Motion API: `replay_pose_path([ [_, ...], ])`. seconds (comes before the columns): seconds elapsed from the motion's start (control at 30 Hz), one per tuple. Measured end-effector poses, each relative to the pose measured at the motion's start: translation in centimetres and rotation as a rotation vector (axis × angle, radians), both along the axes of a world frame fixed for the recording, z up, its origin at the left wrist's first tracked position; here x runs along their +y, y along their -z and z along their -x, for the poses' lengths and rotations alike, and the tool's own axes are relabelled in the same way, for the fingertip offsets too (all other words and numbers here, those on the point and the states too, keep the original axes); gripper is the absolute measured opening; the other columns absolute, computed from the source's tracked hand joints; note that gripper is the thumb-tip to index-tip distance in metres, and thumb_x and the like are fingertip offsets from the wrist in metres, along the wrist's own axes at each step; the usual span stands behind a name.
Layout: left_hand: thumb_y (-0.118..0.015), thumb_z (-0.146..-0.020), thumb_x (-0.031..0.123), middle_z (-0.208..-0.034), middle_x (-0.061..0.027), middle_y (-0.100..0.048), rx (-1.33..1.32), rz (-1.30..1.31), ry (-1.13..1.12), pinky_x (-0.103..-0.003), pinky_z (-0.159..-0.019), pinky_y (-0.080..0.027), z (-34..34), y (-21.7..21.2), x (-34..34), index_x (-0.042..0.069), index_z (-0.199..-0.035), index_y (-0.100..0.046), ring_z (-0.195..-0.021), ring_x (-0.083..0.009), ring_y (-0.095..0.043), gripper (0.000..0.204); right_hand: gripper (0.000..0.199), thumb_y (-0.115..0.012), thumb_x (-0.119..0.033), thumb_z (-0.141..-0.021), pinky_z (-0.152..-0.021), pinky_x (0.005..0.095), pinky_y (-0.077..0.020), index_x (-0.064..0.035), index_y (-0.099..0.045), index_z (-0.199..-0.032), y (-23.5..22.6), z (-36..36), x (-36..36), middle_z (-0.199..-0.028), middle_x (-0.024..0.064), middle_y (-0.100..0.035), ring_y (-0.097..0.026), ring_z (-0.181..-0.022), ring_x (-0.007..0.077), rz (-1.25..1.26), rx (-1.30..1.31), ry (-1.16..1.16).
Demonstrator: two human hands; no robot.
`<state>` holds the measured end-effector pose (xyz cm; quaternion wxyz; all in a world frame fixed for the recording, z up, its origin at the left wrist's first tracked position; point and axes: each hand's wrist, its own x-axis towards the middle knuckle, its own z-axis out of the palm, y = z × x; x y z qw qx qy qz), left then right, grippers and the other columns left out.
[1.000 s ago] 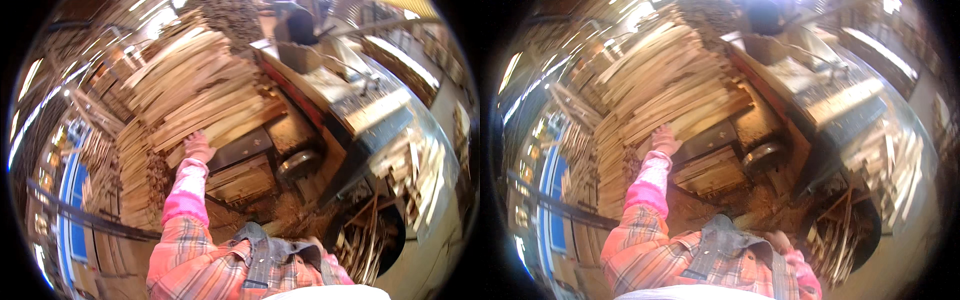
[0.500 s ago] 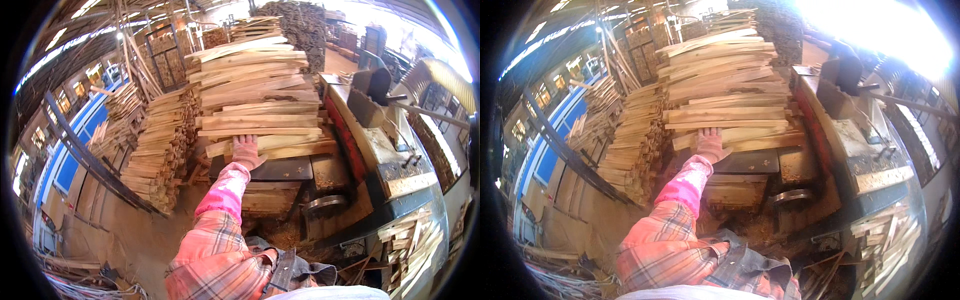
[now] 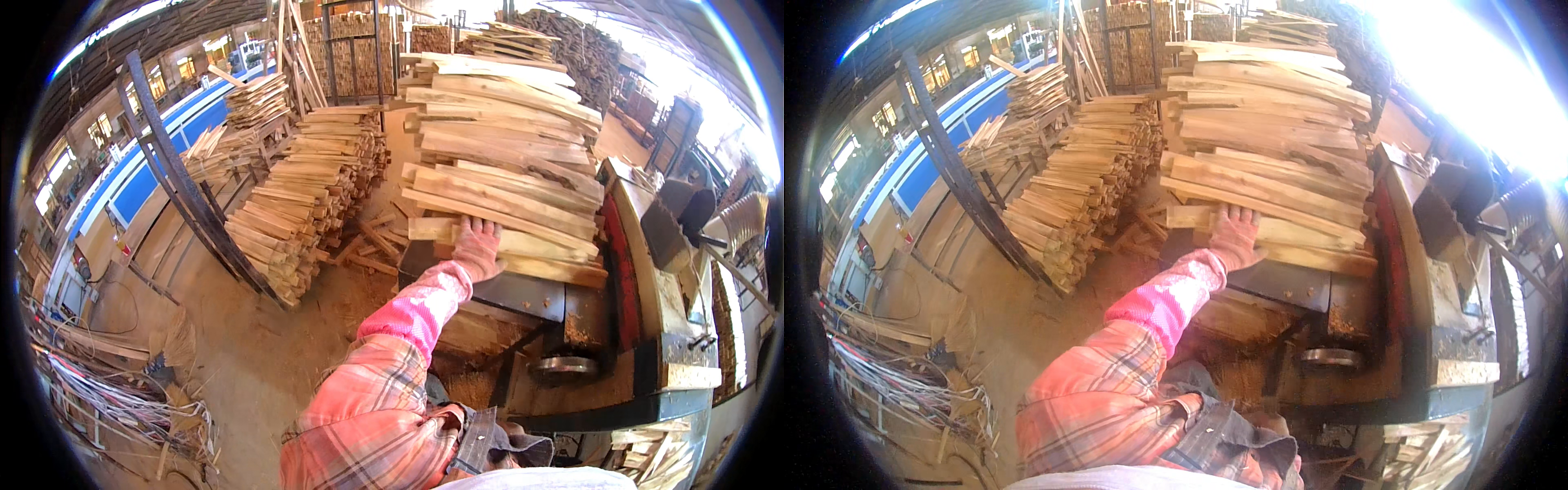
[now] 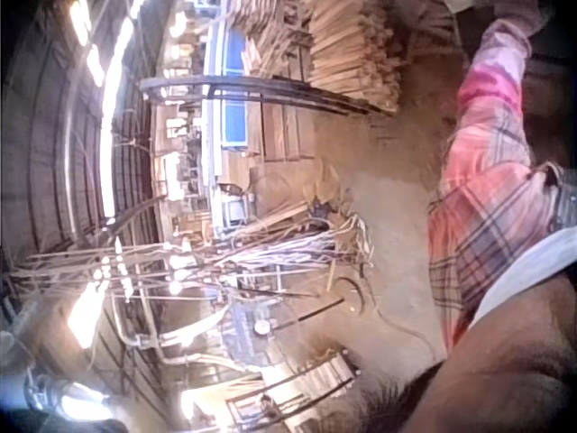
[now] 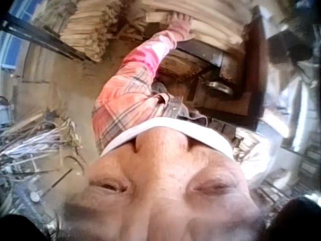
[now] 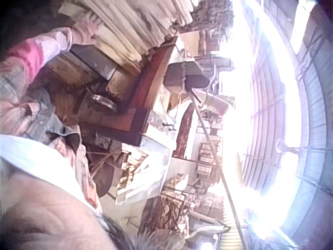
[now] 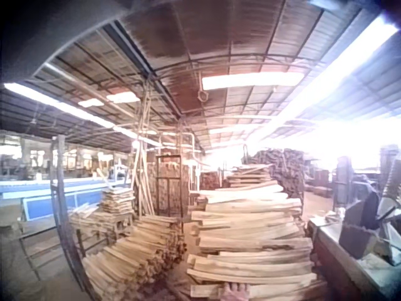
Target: The person handles a flexible yellow hose and then picks up and stacks multiple thin wooden planks. They move the planks from a pile to a machine table, arranging them in a stack.
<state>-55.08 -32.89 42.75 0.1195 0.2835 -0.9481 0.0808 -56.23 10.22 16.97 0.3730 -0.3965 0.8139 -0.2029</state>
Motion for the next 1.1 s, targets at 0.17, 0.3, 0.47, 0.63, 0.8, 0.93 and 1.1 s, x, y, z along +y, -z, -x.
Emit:
replay_pose_path([
  [0.17, -0.06, -0.091, 0.055, -0.149, -0.0232, -0.044, -0.063, 0.078, 0.085, -0.054, -0.106, -0.036, -0.5, -0.5, -1.3, 0.001, -0.148, -0.045, -0.135, -0.04, -0.042, 0.08, 0.023, -0.06, -0.022, -0.096, -0.068, 0.0455, -0.057, -0.0062, -0.063, -0.112, -11.4, 0.9, -8.2, -0.105, 0.0216, -0.072, -0.072, -0.091, 0.0344, 0.157, -0.785, 0.788],
  [0.3, -0.055, -0.095, 0.023, -0.138, -0.0158, -0.056, -0.208, 0.134, 0.259, -0.041, -0.091, -0.046, 0.3, -0.1, -4.2, 0.003, -0.146, -0.049, -0.119, -0.0309, -0.054, 0.055, 0.014, -0.059, -0.017, -0.097, -0.053, 0.0338, -0.0427, -0.0048, -0.054, -0.096, -21.5, 1.5, -16.5, -0.075, 0.0077, -0.053, -0.05, -0.061, 0.0181, 0.442, -0.942, 0.808],
  [0.47, -0.051, -0.095, 0.021, -0.134, -0.0079, -0.06, -0.09, 0.152, 0.511, -0.04, -0.098, -0.045, -1.8, 1.0, -8.4, 0.009, -0.149, -0.046, -0.122, -0.0245, -0.057, 0.055, 0.018, -0.059, -0.02, -0.095, -0.053, 0.0279, -0.0453, -0.0024, -0.056, -0.095, -25.9, 3.9, -25.3, -0.074, 0.007, -0.054, -0.052, -0.059, 0.0136, 0.616, -0.922, 0.792],
  [0.63, -0.059, -0.093, 0.034, -0.15, -0.0114, -0.051, 0.0, -0.166, 0.65, -0.046, -0.111, -0.036, -4.5, -0.6, -10.7, 0.009, -0.149, -0.048, -0.135, -0.0233, -0.052, 0.062, 0.017, -0.055, -0.023, -0.098, -0.05, 0.0292, -0.0417, -0.0069, -0.055, -0.093, -25.9, 6.1, -30.1, -0.071, 0.0033, -0.049, -0.048, -0.056, 0.0137, 0.601, -0.972, 0.777],
  [0.8, -0.059, -0.095, 0.041, -0.15, -0.0099, -0.051, 0.056, -0.157, 0.627, -0.047, -0.111, -0.035, -3.8, -0.3, -11.3, 0.016, -0.149, -0.049, -0.136, -0.0275, -0.051, 0.06, 0.043, -0.059, -0.044, -0.1, -0.054, 0.0315, -0.043, -0.0032, -0.06, -0.112, -18.3, 10.0, -31.8, -0.083, 0.0071, -0.059, -0.054, -0.064, 0.0192, 0.617, -0.709, 0.568],
  [0.93, -0.059, -0.094, 0.044, -0.151, -0.0135, -0.049, 0.203, -0.31, 0.717, -0.053, -0.112, -0.036, -3.8, 0.6, -14.4, 0.014, -0.147, -0.052, -0.134, -0.0345, -0.05, 0.061, 0.056, -0.058, -0.053, -0.099, -0.058, 0.031, -0.0467, -0.0032, -0.06, -0.124, -15.7, 11.6, -32.8, -0.102, 0.0122, -0.067, -0.059, -0.073, 0.0197, 0.578, -0.714, 0.488],
  [1.1, -0.061, -0.092, 0.049, -0.145, -0.0145, -0.055, -0.208, -0.305, 0.483, -0.048, -0.107, -0.042, -2.4, -1.7, -15.2, 0.012, -0.14, -0.059, -0.131, -0.034, -0.052, 0.061, 0.061, -0.056, -0.055, -0.099, -0.062, 0.0326, -0.0519, -0.0037, -0.06, -0.131, -19.5, 12.7, -34.3, -0.113, 0.016, -0.07, -0.064, -0.078, 0.0216, 0.486, -0.984, 0.514],
])
